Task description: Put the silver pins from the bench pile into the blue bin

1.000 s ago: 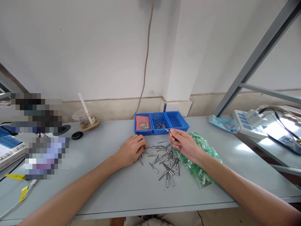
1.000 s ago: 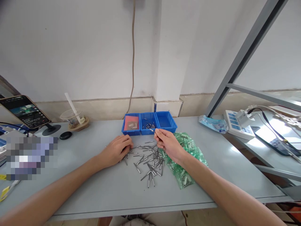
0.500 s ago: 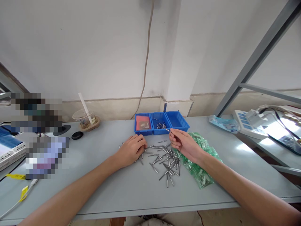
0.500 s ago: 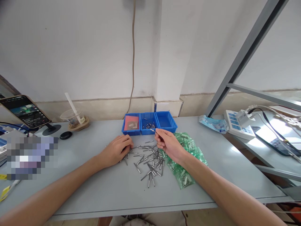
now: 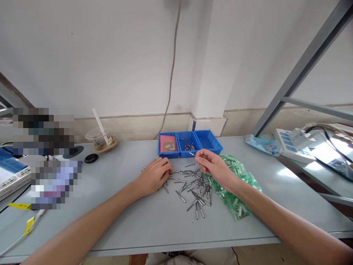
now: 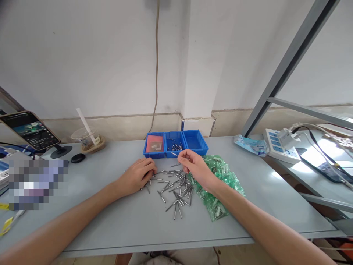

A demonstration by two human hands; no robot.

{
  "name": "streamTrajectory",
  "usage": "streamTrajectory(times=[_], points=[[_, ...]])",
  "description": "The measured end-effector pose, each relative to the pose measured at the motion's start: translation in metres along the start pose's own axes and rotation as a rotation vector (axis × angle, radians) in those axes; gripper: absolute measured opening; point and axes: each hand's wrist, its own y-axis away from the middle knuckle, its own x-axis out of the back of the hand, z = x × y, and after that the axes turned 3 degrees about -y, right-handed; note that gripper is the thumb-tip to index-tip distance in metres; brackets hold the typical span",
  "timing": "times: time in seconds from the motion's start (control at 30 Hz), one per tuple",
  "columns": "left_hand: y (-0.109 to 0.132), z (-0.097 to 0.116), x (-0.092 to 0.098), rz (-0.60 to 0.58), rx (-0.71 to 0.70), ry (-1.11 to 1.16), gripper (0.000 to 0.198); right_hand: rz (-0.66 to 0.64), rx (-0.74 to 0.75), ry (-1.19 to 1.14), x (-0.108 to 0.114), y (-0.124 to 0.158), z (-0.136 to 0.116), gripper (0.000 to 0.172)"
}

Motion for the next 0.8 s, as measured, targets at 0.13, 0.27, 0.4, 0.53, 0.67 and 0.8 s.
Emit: streamTrajectory(times=[0.13, 0.27, 0.4, 0.53, 0.67, 0.8], points=[[-0.0002, 0.0008, 0.0008, -0.007, 0.009, 0.005, 0.022, 0.091, 0.153, 0.299, 0.0003, -0.0001, 0.0047, 0.022], [-0.0005, 0.0009, 0.0013, -0.015, 0.009, 0.004, 0.022, 0.129, 0.262, 0.49, -0.0025, 0.0038, 0.0064, 0.011], [-0.0001, 0.0003, 0.0005, -0.018, 0.008, -0.001, 0.022, 0.119, 0.279, 0.524, -0.0039, 0.0058, 0.0059, 0.011], [0.0001, -0.0002, -0.0003, -0.017, 0.008, 0.001, 0.021, 0.115, 0.258, 0.497, -0.0021, 0.0035, 0.0064, 0.015], [-0.0004, -0.0001, 0.0002, -0.011, 0.005, 0.003, 0.021, 0.109, 0.217, 0.396, -0.0013, 0.0006, 0.0054, 0.024], [-0.0001, -0.0003, 0.0002, -0.012, 0.008, 0.004, 0.022, 0.087, 0.111, 0.202, -0.0015, -0.0011, 0.0023, 0.033]])
